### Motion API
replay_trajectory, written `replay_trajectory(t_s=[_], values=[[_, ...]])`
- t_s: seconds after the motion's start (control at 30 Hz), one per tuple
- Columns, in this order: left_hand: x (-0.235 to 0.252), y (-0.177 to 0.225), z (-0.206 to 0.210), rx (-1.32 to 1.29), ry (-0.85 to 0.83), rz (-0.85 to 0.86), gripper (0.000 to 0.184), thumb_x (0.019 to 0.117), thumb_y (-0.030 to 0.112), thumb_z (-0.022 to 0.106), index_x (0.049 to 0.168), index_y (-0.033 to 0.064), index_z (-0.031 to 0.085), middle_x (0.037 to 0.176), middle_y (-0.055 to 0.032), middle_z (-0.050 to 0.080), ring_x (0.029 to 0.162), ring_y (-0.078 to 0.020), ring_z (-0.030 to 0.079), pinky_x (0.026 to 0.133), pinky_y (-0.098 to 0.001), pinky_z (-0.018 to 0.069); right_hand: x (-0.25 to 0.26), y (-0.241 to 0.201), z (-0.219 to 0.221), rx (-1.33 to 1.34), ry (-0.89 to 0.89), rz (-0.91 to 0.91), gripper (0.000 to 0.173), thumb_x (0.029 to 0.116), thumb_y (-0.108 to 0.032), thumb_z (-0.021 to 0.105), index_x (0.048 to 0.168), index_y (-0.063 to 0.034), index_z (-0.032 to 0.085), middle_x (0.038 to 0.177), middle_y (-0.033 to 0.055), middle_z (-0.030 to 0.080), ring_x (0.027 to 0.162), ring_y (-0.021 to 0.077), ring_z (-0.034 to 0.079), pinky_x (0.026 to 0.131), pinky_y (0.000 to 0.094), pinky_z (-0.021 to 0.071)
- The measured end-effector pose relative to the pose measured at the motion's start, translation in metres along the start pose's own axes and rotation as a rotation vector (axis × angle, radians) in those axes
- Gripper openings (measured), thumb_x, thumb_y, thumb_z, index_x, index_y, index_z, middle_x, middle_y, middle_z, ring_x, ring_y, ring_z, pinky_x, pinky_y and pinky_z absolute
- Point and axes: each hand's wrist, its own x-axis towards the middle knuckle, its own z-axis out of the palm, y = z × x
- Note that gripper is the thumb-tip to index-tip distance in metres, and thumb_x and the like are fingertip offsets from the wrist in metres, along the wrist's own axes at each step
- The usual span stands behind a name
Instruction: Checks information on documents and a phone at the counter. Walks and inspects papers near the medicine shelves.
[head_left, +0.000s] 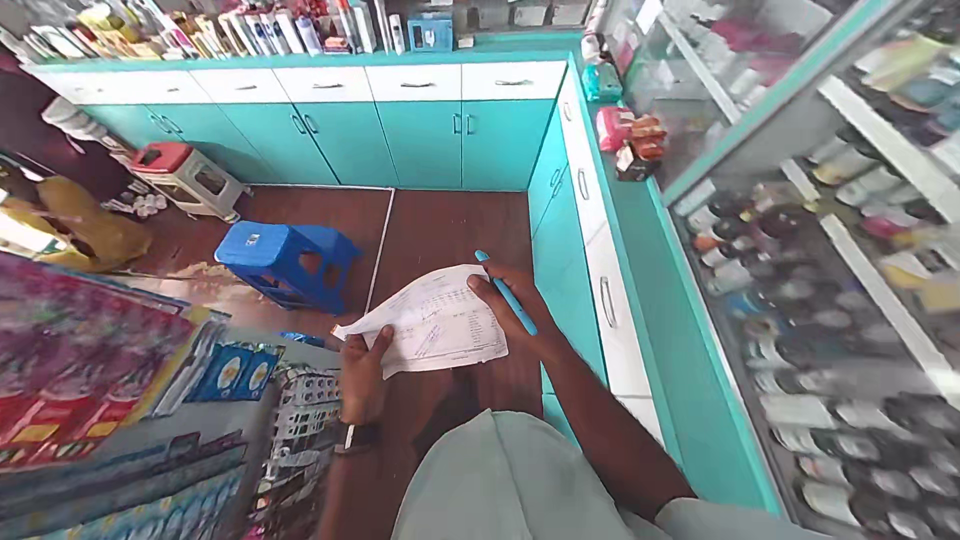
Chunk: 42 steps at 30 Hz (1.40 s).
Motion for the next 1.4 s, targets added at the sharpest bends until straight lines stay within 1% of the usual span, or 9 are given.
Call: replay_trajectory(t_s=[0.27, 0.53, 0.6, 0.67, 0.73, 0.83, 1.0, 1.1, 1.4], values=[[0.209, 0.003, 0.039, -0.077, -0.023, 0.016, 0.017, 0.0972, -0.005, 0.059, 0.114, -0.0034, 0.058, 0.094, -0.0064, 0.075, 0.084, -0.0156, 0.075, 0.080, -0.0364, 0.0648, 0.199, 0.054, 0.008, -0.124, -0.025, 0.060, 0.014, 0.1018, -0.014, 0.060, 0.100, -0.0039, 0.069, 0.077, -0.0012, 0.063, 0.068, 0.0017, 0.058, 0.065, 0.0203, 0.0502], [0.373, 0.006, 0.037, -0.050, 0.058, -0.011, 0.020, 0.0957, -0.006, 0.060, 0.116, -0.0048, 0.059, 0.094, -0.0070, 0.075, 0.085, -0.0149, 0.074, 0.081, -0.0351, 0.0642, 0.373, 0.141, 0.048, -0.040, -0.057, 0.035, 0.015, 0.1004, -0.014, 0.061, 0.091, -0.0047, 0.069, 0.078, -0.0021, 0.064, 0.069, 0.0012, 0.059, 0.066, 0.0200, 0.0506], [0.416, 0.000, 0.040, -0.028, 0.111, -0.015, 0.023, 0.0942, -0.006, 0.061, 0.117, -0.0064, 0.058, 0.094, -0.0065, 0.074, 0.085, -0.0126, 0.073, 0.080, -0.0336, 0.0636, 0.420, 0.159, 0.055, -0.065, -0.095, 0.029, 0.016, 0.0998, -0.015, 0.061, 0.096, -0.0021, 0.071, 0.085, -0.0009, 0.068, 0.078, -0.0003, 0.063, 0.074, 0.0202, 0.0533], [0.463, -0.002, 0.049, -0.058, 0.178, -0.025, 0.022, 0.0939, -0.006, 0.062, 0.116, -0.0063, 0.059, 0.093, -0.0065, 0.074, 0.083, -0.0121, 0.073, 0.079, -0.0329, 0.0635, 0.471, 0.175, 0.059, -0.018, -0.137, 0.050, 0.020, 0.0971, -0.011, 0.063, 0.111, 0.0020, 0.070, 0.098, 0.0005, 0.071, 0.088, -0.0018, 0.065, 0.082, 0.0188, 0.0555], [0.504, -0.006, 0.054, -0.124, 0.200, -0.050, 0.021, 0.0948, -0.007, 0.060, 0.116, -0.0054, 0.060, 0.093, -0.0077, 0.075, 0.083, -0.0136, 0.074, 0.080, -0.0341, 0.0639, 0.519, 0.198, 0.061, 0.080, -0.167, 0.136, 0.027, 0.0931, -0.005, 0.065, 0.119, 0.0020, 0.069, 0.097, -0.0018, 0.071, 0.083, -0.0005, 0.064, 0.076, 0.0182, 0.0550], [0.580, 0.016, 0.051, -0.143, 0.171, -0.053, 0.020, 0.0970, -0.005, 0.059, 0.117, -0.0048, 0.062, 0.096, -0.0094, 0.076, 0.084, -0.0161, 0.075, 0.080, -0.0355, 0.0642, 0.615, 0.220, 0.077, 0.159, -0.211, 0.177, 0.028, 0.0895, 0.000, 0.068, 0.117, -0.0008, 0.069, 0.091, -0.0043, 0.071, 0.078, 0.0022, 0.065, 0.073, 0.0203, 0.0570], [0.679, 0.077, 0.017, -0.112, 0.324, -0.094, 0.020, 0.1052, 0.007, 0.052, 0.104, -0.0036, 0.068, 0.084, -0.0090, 0.076, 0.073, -0.0149, 0.074, 0.070, -0.0326, 0.0646, 0.758, 0.235, 0.156, 0.137, -0.394, 0.136, 0.017, 0.0924, -0.005, 0.069, 0.109, -0.0028, 0.069, 0.085, -0.0044, 0.072, 0.077, 0.0035, 0.068, 0.073, 0.0230, 0.0595], [0.732, 0.097, -0.011, -0.130, 0.458, -0.018, 0.021, 0.1058, 0.007, 0.051, 0.099, -0.0020, 0.070, 0.081, -0.0073, 0.076, 0.070, -0.0127, 0.074, 0.067, -0.0300, 0.0645, 0.825, 0.236, 0.214, 0.164, -0.463, 0.149, 0.016, 0.0946, -0.005, 0.068, 0.110, -0.0008, 0.070, 0.083, -0.0009, 0.073, 0.074, 0.0044, 0.069, 0.071, 0.0224, 0.0591], [0.861, 0.126, -0.095, -0.065, 0.604, 0.115, 0.018, 0.1033, 0.003, 0.054, 0.098, 0.0001, 0.071, 0.079, -0.0040, 0.077, 0.068, -0.0108, 0.074, 0.065, -0.0286, 0.0648, 0.957, 0.257, 0.354, 0.346, -0.561, 0.229, 0.009, 0.0946, -0.002, 0.066, 0.104, -0.0026, 0.068, 0.080, 0.0001, 0.072, 0.074, 0.0091, 0.070, 0.072, 0.0272, 0.0616]])
